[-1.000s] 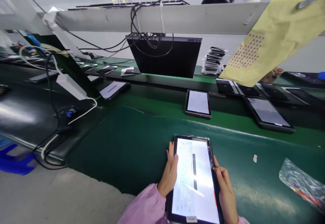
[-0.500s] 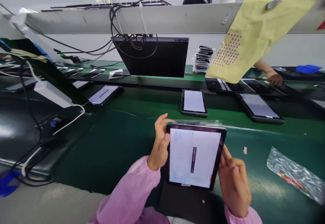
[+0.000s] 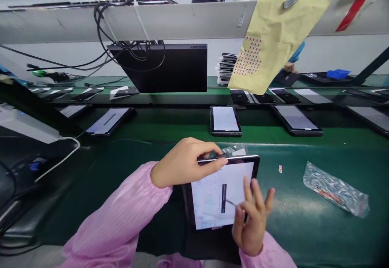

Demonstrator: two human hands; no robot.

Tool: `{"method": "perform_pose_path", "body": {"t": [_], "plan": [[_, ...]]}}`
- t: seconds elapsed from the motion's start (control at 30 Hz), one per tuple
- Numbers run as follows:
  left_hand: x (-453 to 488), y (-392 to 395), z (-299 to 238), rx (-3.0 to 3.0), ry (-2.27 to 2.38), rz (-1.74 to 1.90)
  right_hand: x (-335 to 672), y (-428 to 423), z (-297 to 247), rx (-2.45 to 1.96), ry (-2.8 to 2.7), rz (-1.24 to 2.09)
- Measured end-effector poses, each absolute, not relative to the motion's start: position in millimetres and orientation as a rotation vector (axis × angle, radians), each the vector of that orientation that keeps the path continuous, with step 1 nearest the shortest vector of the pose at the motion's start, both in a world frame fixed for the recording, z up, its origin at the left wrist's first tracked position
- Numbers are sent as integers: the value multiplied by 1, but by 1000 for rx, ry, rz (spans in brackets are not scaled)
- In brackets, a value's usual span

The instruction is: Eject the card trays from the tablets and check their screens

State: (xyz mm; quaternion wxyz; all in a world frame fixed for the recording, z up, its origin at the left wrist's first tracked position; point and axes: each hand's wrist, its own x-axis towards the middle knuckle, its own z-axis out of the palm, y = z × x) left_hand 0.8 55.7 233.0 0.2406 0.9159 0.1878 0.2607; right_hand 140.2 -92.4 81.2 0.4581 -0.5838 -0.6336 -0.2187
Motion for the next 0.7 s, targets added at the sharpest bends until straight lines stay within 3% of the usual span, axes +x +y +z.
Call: {"method": "perform_pose_path", "body": {"t": [0.13, 0.47, 0.6, 0.7], "plan": [[12, 56, 230, 2454, 415, 811, 124, -103, 80, -1230, -1801, -674], [1, 35, 220, 2209, 235, 1226, 173, -114, 33, -1108, -1333, -1077], [-2, 34, 216, 2184, 164, 1292, 173, -118, 0, -1399, -1076, -932], [-3, 33, 217, 2197, 100, 1291, 183, -124, -9, -1548, -923, -554]]}}
